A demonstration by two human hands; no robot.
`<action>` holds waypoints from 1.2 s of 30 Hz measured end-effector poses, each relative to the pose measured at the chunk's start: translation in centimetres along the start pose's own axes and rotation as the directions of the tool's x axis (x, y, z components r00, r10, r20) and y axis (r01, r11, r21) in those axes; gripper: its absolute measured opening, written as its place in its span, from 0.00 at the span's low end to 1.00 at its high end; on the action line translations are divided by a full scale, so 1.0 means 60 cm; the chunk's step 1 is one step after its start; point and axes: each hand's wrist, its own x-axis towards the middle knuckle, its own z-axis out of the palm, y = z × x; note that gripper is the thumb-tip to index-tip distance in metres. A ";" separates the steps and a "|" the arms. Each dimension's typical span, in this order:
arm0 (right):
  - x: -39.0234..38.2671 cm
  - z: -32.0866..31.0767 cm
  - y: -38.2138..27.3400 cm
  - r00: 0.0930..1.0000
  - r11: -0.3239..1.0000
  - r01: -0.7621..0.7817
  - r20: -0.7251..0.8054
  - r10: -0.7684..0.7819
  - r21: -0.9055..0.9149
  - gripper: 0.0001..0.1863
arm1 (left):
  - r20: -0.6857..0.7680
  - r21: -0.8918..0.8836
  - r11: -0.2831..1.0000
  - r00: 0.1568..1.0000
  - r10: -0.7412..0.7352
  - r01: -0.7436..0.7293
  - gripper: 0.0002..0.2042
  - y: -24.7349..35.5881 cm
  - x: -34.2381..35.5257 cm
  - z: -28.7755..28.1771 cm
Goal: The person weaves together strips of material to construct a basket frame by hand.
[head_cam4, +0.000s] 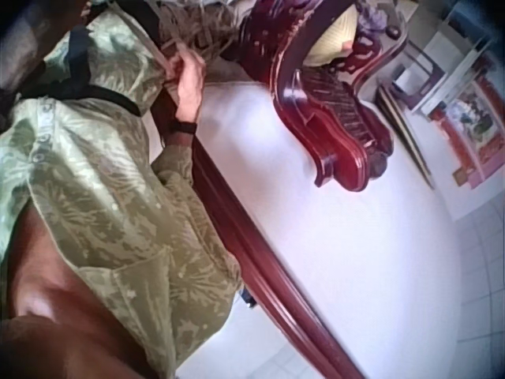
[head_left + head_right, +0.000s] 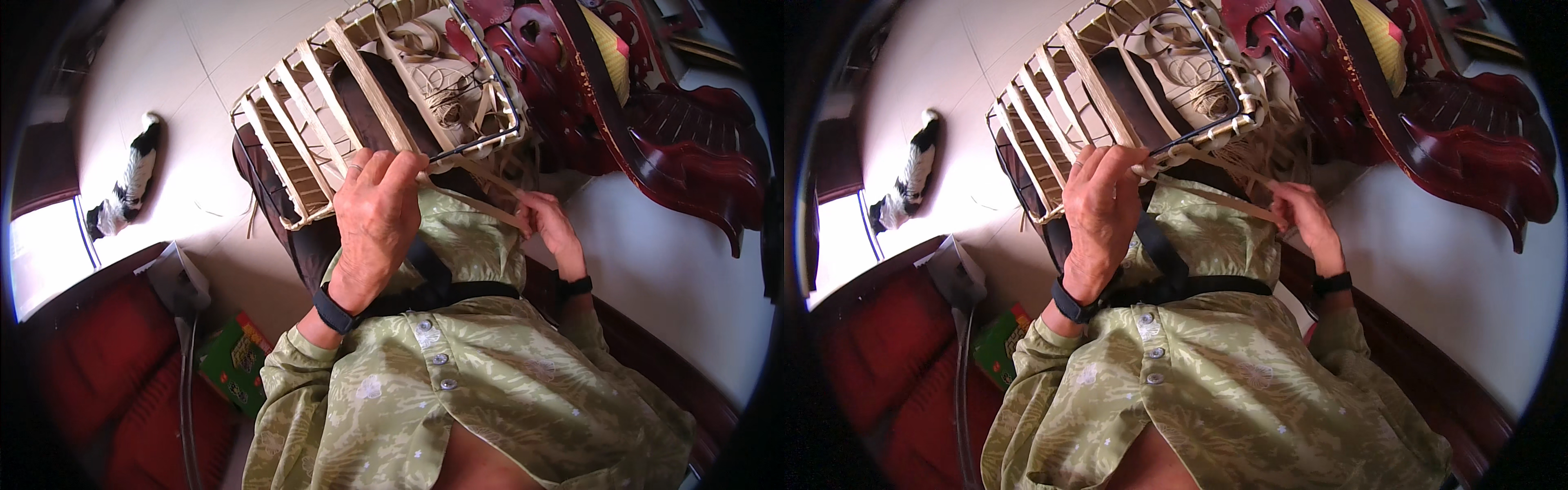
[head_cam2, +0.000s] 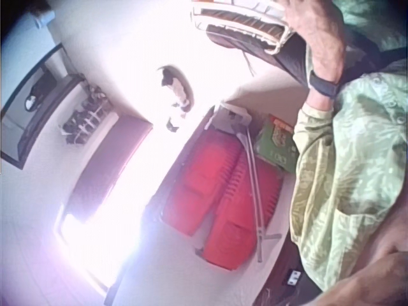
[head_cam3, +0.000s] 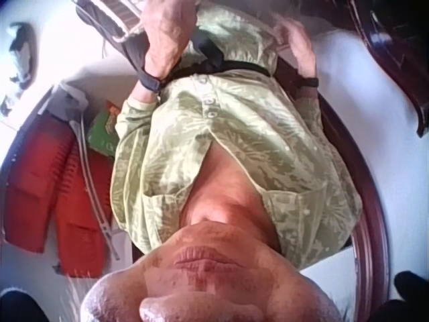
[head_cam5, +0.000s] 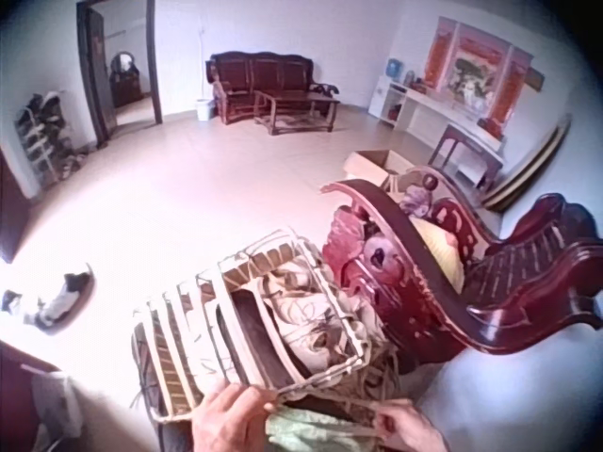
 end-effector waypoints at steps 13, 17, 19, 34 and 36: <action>-0.039 0.169 -0.063 0.707 0.583 0.539 -0.049 -0.705 -0.608 0.16 | 0.004 -0.035 0.999 1.000 0.019 -0.019 0.14 0.001 0.009 0.004; -0.021 0.242 -0.049 0.781 0.545 0.379 -0.058 -0.622 -0.748 0.17 | -0.001 -0.058 0.998 1.000 0.023 -0.023 0.13 0.002 0.004 0.009; -0.009 0.248 -0.042 0.785 0.708 0.474 -0.115 -0.609 -0.523 0.14 | 0.028 -0.054 0.999 1.000 -0.005 0.007 0.13 0.004 0.006 0.007; 0.065 -0.086 0.063 0.874 0.095 -0.474 -0.481 -0.068 -0.875 0.12 | 0.008 -0.069 0.997 1.000 -0.021 0.022 0.13 0.001 0.016 0.000; 0.070 -0.100 0.066 0.912 0.088 -0.307 -0.319 -0.258 -0.948 0.14 | 0.027 -0.081 0.996 0.999 -0.021 0.023 0.13 0.000 0.014 0.002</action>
